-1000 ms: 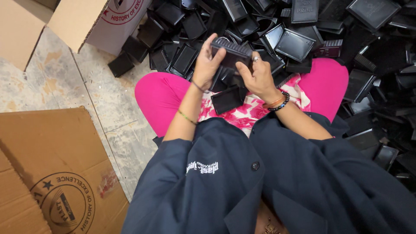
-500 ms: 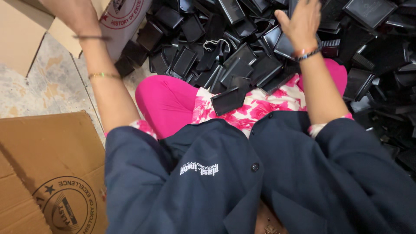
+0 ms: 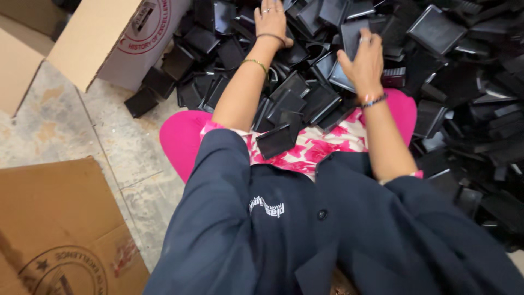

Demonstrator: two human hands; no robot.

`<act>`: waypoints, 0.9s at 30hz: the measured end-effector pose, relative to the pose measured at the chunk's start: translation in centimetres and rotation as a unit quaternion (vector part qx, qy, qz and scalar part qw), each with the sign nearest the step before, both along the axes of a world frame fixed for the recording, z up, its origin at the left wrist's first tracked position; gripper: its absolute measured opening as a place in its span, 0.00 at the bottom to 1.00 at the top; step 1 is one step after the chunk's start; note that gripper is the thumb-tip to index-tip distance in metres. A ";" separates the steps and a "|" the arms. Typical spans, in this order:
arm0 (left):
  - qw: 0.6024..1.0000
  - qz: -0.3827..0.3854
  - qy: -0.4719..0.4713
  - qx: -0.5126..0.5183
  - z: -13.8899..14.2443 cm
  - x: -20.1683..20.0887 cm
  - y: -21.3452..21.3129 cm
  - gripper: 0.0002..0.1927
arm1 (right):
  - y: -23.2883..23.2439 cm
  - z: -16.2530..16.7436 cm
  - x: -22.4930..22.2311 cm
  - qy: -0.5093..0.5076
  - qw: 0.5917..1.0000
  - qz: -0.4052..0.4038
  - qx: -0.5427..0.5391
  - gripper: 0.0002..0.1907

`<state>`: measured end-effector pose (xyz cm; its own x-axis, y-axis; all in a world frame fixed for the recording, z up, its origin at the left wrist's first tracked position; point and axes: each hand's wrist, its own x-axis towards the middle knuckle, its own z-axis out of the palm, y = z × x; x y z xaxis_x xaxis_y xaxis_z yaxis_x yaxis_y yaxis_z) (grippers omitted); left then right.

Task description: The person sits on the floor and repeatedly picks up small black plastic cases from a large pile. They open each case, inspect the interior, and place it back into the pile. Cardboard boxes are visible nearby.

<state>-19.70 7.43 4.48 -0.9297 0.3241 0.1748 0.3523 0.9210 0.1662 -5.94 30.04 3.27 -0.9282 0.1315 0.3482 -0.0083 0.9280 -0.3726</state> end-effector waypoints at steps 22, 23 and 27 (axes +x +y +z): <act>0.384 0.061 -0.547 0.742 -3.5 17.3 -7.5 0.48 | -8.8 2.8 4.3 -0.070 0.856 0.368 -0.356 0.33; 0.382 0.062 -0.544 0.744 -3.5 17.2 -7.4 0.48 | -9.0 3.1 4.7 -0.071 0.854 0.377 -0.351 0.33; 0.324 0.060 -0.542 0.773 -3.1 16.8 -7.3 0.46 | -8.8 3.7 6.0 -0.044 0.877 0.392 -0.275 0.33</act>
<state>-2.93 0.18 1.37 -0.7064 0.5775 -0.4092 -0.7076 -0.5622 0.4282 0.11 21.25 6.95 -0.8279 -0.4340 0.3552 -0.5129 0.3297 -0.7926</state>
